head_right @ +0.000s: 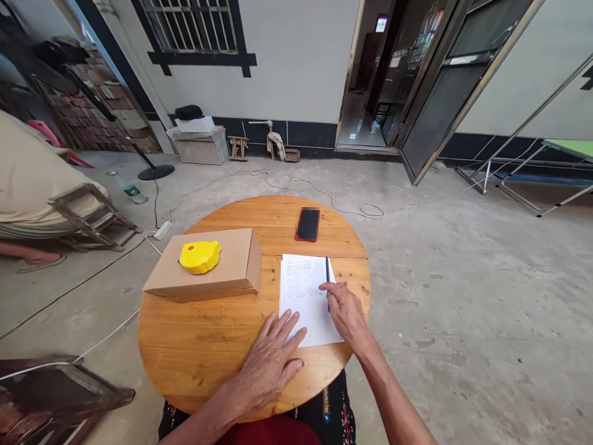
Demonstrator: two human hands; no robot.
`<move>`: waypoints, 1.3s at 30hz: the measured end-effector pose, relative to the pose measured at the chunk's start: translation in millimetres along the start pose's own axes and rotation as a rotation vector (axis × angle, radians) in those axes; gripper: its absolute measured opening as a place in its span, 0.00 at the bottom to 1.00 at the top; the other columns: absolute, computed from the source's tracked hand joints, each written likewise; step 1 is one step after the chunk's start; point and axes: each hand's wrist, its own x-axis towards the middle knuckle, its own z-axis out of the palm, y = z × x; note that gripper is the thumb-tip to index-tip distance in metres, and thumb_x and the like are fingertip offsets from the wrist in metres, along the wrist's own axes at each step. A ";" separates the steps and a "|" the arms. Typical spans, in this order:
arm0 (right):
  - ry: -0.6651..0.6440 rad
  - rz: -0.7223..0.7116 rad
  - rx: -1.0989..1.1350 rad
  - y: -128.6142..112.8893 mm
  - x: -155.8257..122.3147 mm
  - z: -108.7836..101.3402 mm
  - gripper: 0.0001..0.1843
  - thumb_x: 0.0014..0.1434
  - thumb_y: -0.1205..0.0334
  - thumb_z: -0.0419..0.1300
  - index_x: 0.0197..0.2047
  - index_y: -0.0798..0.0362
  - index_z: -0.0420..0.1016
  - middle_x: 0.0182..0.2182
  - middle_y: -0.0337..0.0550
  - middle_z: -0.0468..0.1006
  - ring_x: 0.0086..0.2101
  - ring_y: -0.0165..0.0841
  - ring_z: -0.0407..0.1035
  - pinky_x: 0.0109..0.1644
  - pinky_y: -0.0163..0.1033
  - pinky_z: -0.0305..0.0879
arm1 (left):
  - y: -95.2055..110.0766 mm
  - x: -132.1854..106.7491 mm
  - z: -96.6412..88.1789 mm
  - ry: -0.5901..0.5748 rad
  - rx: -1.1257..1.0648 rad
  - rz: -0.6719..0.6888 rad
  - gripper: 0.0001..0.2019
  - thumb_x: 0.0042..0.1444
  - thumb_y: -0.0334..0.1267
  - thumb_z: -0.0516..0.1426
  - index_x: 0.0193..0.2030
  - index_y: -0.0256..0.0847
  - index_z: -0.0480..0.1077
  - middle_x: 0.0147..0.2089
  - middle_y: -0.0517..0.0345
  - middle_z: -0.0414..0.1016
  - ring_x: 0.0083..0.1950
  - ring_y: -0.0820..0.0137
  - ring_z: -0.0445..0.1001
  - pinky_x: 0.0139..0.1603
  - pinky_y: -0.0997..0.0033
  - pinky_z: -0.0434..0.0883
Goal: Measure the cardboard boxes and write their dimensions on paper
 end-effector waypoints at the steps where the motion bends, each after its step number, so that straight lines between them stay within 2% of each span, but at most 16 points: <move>1: 0.018 0.041 0.138 2.7 -5.4 -9.9 0.19 0.64 0.61 0.46 0.45 0.53 0.78 0.35 0.47 0.79 0.32 0.38 0.74 0.37 0.42 0.71 | -1.6 -2.8 0.7 -0.001 0.018 0.006 0.26 0.63 0.42 0.56 0.68 0.47 0.61 0.74 0.50 0.55 0.75 0.54 0.50 0.73 0.39 0.50; 4: -0.011 0.115 0.474 -1.3 -21.9 -33.5 0.16 0.64 0.54 0.54 0.45 0.54 0.78 0.31 0.43 0.78 0.26 0.33 0.71 0.32 0.40 0.71 | -5.8 -13.9 3.5 0.008 0.077 0.020 0.26 0.61 0.37 0.57 0.66 0.46 0.63 0.73 0.50 0.57 0.75 0.54 0.51 0.72 0.40 0.52; 6: -0.054 0.076 0.589 -10.1 -30.8 -40.8 0.17 0.62 0.53 0.59 0.50 0.52 0.77 0.34 0.43 0.79 0.30 0.33 0.73 0.38 0.41 0.72 | -7.4 -21.8 4.7 0.017 0.108 0.024 0.25 0.60 0.35 0.57 0.65 0.45 0.64 0.73 0.50 0.58 0.74 0.54 0.52 0.71 0.40 0.54; 8: -0.040 0.005 0.630 -18.0 -37.1 -41.3 0.18 0.62 0.54 0.61 0.53 0.50 0.74 0.36 0.44 0.80 0.35 0.35 0.75 0.43 0.42 0.73 | -7.9 -29.1 5.4 0.023 0.125 0.026 0.25 0.60 0.34 0.57 0.65 0.45 0.65 0.72 0.50 0.58 0.74 0.53 0.52 0.71 0.40 0.55; 10: 0.090 -0.056 0.597 -22.2 -40.6 -37.5 0.16 0.60 0.55 0.64 0.50 0.49 0.74 0.34 0.42 0.79 0.35 0.35 0.75 0.42 0.41 0.73 | -7.4 -34.7 6.2 0.029 0.133 0.023 0.25 0.60 0.33 0.57 0.65 0.45 0.65 0.73 0.51 0.58 0.74 0.54 0.52 0.71 0.41 0.57; 13: 0.336 -0.111 0.536 -23.5 -41.5 -31.4 0.09 0.62 0.56 0.64 0.45 0.49 0.76 0.27 0.37 0.76 0.29 0.33 0.74 0.37 0.39 0.71 | -5.4 -38.9 8.0 0.053 0.137 0.015 0.25 0.59 0.32 0.57 0.64 0.45 0.65 0.73 0.52 0.58 0.74 0.54 0.52 0.71 0.41 0.58; 15: 0.412 -0.137 0.557 -24.1 -39.1 -29.6 0.11 0.66 0.55 0.59 0.48 0.49 0.78 0.23 0.35 0.75 0.26 0.32 0.73 0.37 0.41 0.71 | -3.8 -38.7 9.0 0.070 0.132 0.009 0.25 0.59 0.31 0.56 0.64 0.44 0.65 0.73 0.52 0.58 0.75 0.55 0.51 0.71 0.42 0.58; 17: 0.429 -0.161 0.601 -25.9 -34.4 -28.3 0.14 0.67 0.54 0.57 0.50 0.50 0.78 0.23 0.36 0.76 0.26 0.32 0.73 0.38 0.42 0.71 | -2.7 -36.9 9.3 0.083 0.118 0.010 0.25 0.58 0.30 0.57 0.63 0.43 0.65 0.73 0.51 0.58 0.75 0.55 0.51 0.71 0.43 0.59; 20: 0.416 -0.139 0.612 -28.2 -24.3 -22.0 0.10 0.63 0.54 0.62 0.42 0.51 0.79 0.23 0.37 0.78 0.25 0.32 0.73 0.33 0.40 0.69 | -1.7 -34.1 8.3 0.097 0.097 0.006 0.24 0.57 0.30 0.58 0.61 0.43 0.66 0.72 0.51 0.59 0.74 0.55 0.52 0.70 0.43 0.60; 23: 0.410 -0.076 0.551 -25.4 -13.6 -9.3 0.10 0.60 0.55 0.66 0.31 0.51 0.75 0.18 0.34 0.73 0.20 0.30 0.68 0.29 0.37 0.65 | -0.1 -32.6 6.5 0.112 0.083 -0.002 0.25 0.55 0.30 0.59 0.61 0.42 0.66 0.72 0.50 0.60 0.74 0.54 0.53 0.70 0.43 0.60; 25: 0.357 -0.045 0.580 -20.4 -7.5 0.1 0.10 0.63 0.53 0.62 0.35 0.51 0.77 0.19 0.35 0.75 0.21 0.31 0.69 0.29 0.38 0.67 | 1.9 -30.7 4.8 0.142 0.062 -0.012 0.23 0.55 0.32 0.59 0.59 0.42 0.67 0.70 0.50 0.62 0.72 0.53 0.55 0.69 0.42 0.60; 27: 0.265 -0.012 0.655 -14.9 -2.1 8.0 0.15 0.66 0.51 0.57 0.44 0.52 0.78 0.29 0.42 0.80 0.26 0.34 0.75 0.30 0.39 0.69 | 3.9 -25.8 2.7 0.211 0.027 -0.034 0.19 0.57 0.33 0.58 0.56 0.41 0.69 0.66 0.50 0.68 0.69 0.53 0.61 0.69 0.42 0.60; 29: 0.225 0.011 0.681 -10.4 3.4 14.1 0.16 0.66 0.50 0.57 0.47 0.53 0.78 0.35 0.45 0.82 0.28 0.36 0.77 0.28 0.39 0.70 | 5.1 -16.3 0.6 0.278 -0.009 -0.049 0.14 0.60 0.32 0.56 0.53 0.40 0.70 0.60 0.50 0.73 0.64 0.56 0.66 0.67 0.45 0.63; 33: 0.288 0.002 0.559 -6.5 16.4 25.6 0.10 0.62 0.54 0.61 0.33 0.51 0.73 0.20 0.35 0.74 0.22 0.30 0.69 0.28 0.36 0.66 | 1.7 12.9 0.2 0.262 -0.017 -0.034 0.14 0.61 0.26 0.53 0.51 0.39 0.70 0.57 0.51 0.74 0.56 0.60 0.70 0.57 0.56 0.70; 36: 0.229 0.008 0.522 -5.4 28.2 37.5 0.10 0.65 0.54 0.57 0.36 0.50 0.73 0.19 0.34 0.73 0.22 0.31 0.68 0.30 0.36 0.66 | -4.2 31.4 4.6 0.231 0.036 -0.050 0.16 0.60 0.25 0.54 0.53 0.39 0.69 0.60 0.50 0.73 0.53 0.59 0.70 0.53 0.56 0.72; 39: 0.123 0.007 0.500 -3.9 38.9 50.4 0.12 0.64 0.52 0.56 0.37 0.51 0.74 0.19 0.35 0.72 0.21 0.31 0.67 0.27 0.36 0.64 | -9.1 38.4 8.8 0.229 0.068 -0.076 0.15 0.60 0.28 0.55 0.54 0.39 0.70 0.61 0.50 0.72 0.51 0.58 0.70 0.51 0.54 0.72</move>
